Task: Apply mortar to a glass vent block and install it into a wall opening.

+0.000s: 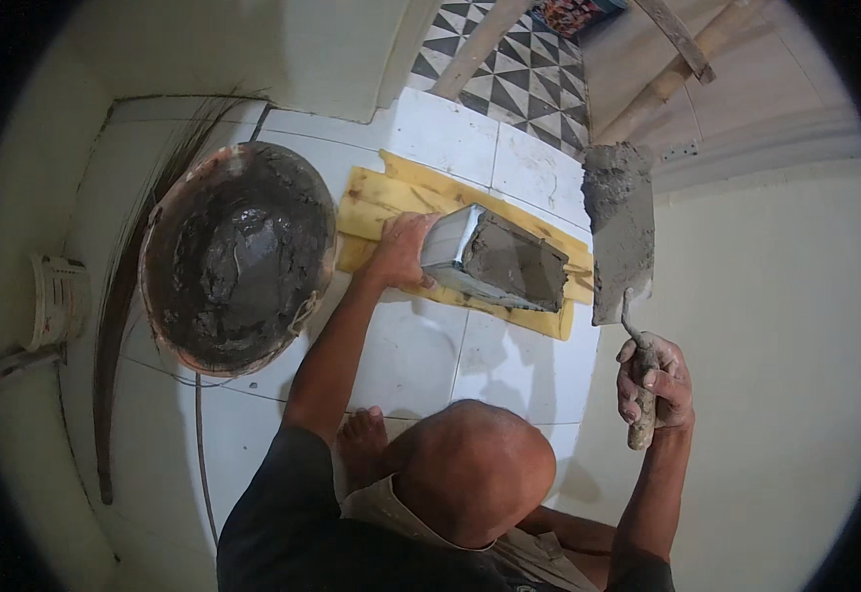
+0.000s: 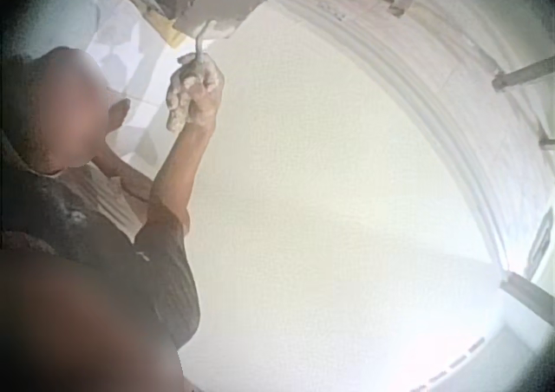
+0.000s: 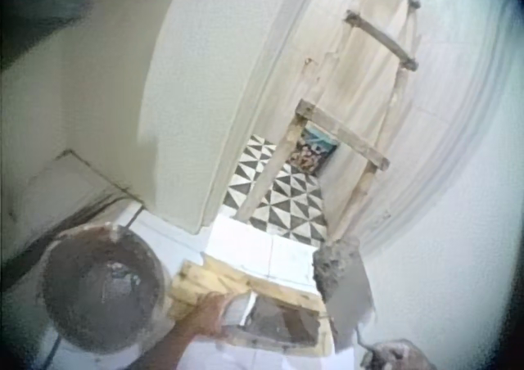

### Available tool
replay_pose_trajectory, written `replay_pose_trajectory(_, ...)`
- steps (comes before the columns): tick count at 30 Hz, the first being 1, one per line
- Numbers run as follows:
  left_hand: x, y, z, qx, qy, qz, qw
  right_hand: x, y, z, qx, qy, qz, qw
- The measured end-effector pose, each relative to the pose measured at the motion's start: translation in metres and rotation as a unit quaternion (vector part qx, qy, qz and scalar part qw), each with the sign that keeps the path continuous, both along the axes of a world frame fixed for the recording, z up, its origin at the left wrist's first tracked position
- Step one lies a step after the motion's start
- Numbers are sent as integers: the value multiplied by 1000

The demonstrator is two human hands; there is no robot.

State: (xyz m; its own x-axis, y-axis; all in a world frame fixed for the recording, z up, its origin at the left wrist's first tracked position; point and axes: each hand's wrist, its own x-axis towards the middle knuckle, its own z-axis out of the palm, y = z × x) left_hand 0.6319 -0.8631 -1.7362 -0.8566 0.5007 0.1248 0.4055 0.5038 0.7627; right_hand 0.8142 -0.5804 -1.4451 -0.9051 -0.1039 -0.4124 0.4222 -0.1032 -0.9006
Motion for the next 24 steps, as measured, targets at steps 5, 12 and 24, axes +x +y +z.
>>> replay_pose_trajectory(5,8,7,-7,25,24,7,999,11,-3,-1,21,-3,-18,1000)
replay_pose_trajectory(12,25,11,10,12,-40,20,999,17,-12,-5,33,-10,-41,999)
replay_pose_trajectory(24,28,32,-22,146,53,3,988,50,4,-27,27,-7,-115,993)
